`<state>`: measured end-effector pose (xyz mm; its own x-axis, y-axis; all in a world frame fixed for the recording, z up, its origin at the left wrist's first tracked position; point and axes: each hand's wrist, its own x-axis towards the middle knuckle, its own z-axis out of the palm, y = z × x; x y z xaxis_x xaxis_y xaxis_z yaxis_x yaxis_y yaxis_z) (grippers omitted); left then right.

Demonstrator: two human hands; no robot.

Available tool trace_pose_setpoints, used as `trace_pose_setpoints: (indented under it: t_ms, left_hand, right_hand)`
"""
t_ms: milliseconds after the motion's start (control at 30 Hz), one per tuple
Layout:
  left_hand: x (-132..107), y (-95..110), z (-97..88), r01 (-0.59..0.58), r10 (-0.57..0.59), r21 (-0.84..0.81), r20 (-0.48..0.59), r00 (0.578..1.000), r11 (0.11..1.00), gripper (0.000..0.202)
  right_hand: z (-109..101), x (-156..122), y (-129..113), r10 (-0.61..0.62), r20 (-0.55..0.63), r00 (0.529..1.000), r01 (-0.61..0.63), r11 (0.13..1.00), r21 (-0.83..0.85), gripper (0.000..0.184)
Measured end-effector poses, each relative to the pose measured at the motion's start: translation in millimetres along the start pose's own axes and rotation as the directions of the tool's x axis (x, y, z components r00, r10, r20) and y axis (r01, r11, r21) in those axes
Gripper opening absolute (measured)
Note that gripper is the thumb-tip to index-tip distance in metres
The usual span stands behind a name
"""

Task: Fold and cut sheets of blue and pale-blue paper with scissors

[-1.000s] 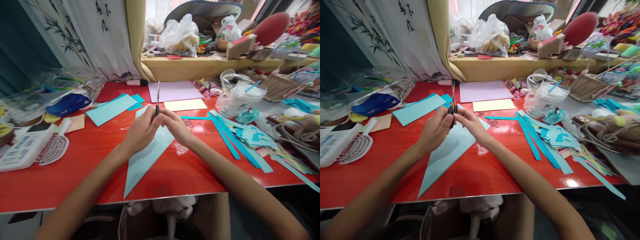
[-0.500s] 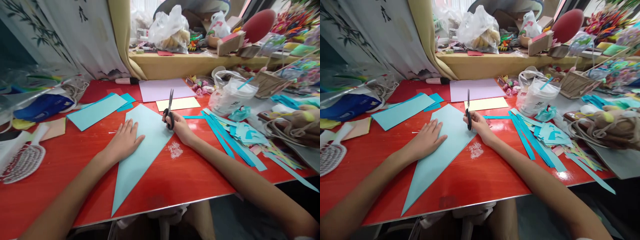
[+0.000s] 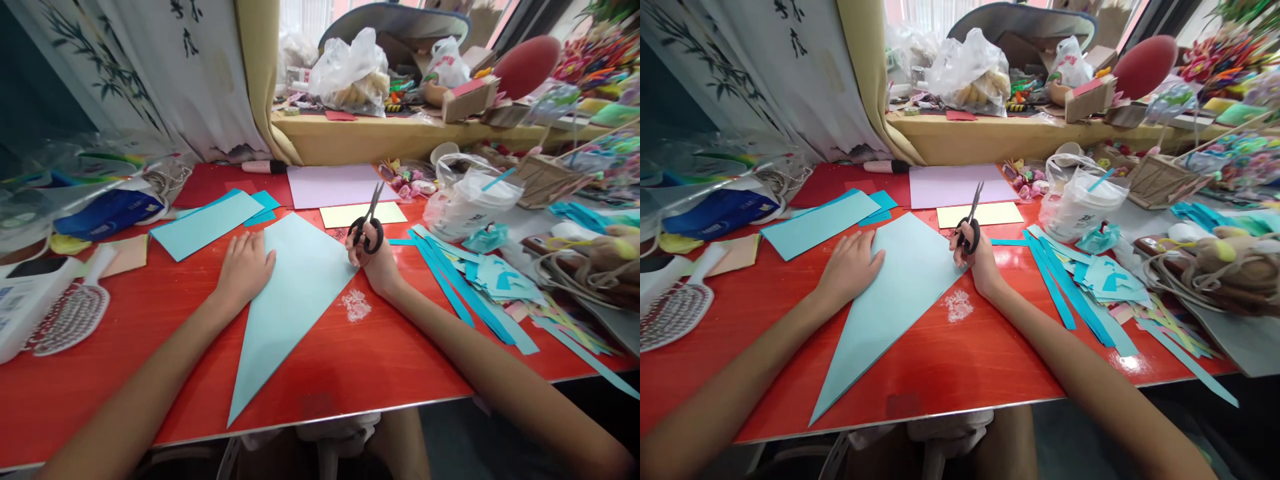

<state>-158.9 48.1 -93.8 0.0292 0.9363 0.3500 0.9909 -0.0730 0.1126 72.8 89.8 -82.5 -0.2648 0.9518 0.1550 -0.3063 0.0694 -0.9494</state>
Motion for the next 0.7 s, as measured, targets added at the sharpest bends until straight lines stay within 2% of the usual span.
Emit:
trace_pose_setpoints:
  t_ms: [100, 200, 267, 333, 400, 467, 533, 633, 700]
  left_hand:
    - [3, -3, -2.7, -0.037, 0.041, -0.193, 0.02, 0.999, 0.98, 0.042]
    - [5, -5, -8.5, -0.018, 0.029, -0.452, 0.018, 0.999, 0.892, 0.039]
    - [7, -9, -11.1, 0.088, -0.056, -0.605, 0.071, 0.996, 0.791, 0.041]
    - [10, -15, -12.4, 0.188, -0.122, -0.739, 0.143, 0.982, 0.647, 0.043]
    - [13, -24, -13.6, 0.219, -0.141, -0.839, 0.171, 0.975, 0.499, 0.046]
    - [15, -33, -15.7, 0.226, -0.119, -0.893, 0.195, 0.974, 0.39, 0.048]
    - [16, -41, -18.6, 0.265, -0.078, -0.905, 0.254, 0.964, 0.332, 0.05]
    - [14, -45, -23.4, 0.333, -0.032, -0.889, 0.341, 0.939, 0.314, 0.054]
    - [12, -43, -26.5, 0.34, 0.003, -0.876, 0.363, 0.932, 0.343, 0.055]
  right_hand:
    - [3, -1, 3, 0.088, 0.1, 0.991, -0.085, 0.996, -0.028, 0.037]
    - [7, -3, 4, 0.114, 0.163, 0.98, -0.104, 0.992, -0.066, 0.036]
    - [8, -4, 3, 0.093, 0.166, 0.982, -0.083, 0.995, -0.063, 0.036]
    - [7, -3, 1, 0.059, 0.134, 0.989, -0.055, 0.998, -0.034, 0.038]
    - [4, -2, 0, 0.043, 0.102, 0.994, -0.044, 0.999, 0.007, 0.042]
    - [2, 0, -1, 0.045, 0.085, 0.995, -0.048, 0.998, 0.035, 0.043]
    - [0, 2, 0, 0.024, 0.053, 0.998, -0.027, 0.998, 0.049, 0.04]
    - [0, 4, 3, -0.04, -0.041, 0.998, 0.04, 0.999, 0.002, 0.03]
    - [0, 5, 5, -0.046, -0.04, 0.998, 0.044, 0.998, -0.042, 0.024]
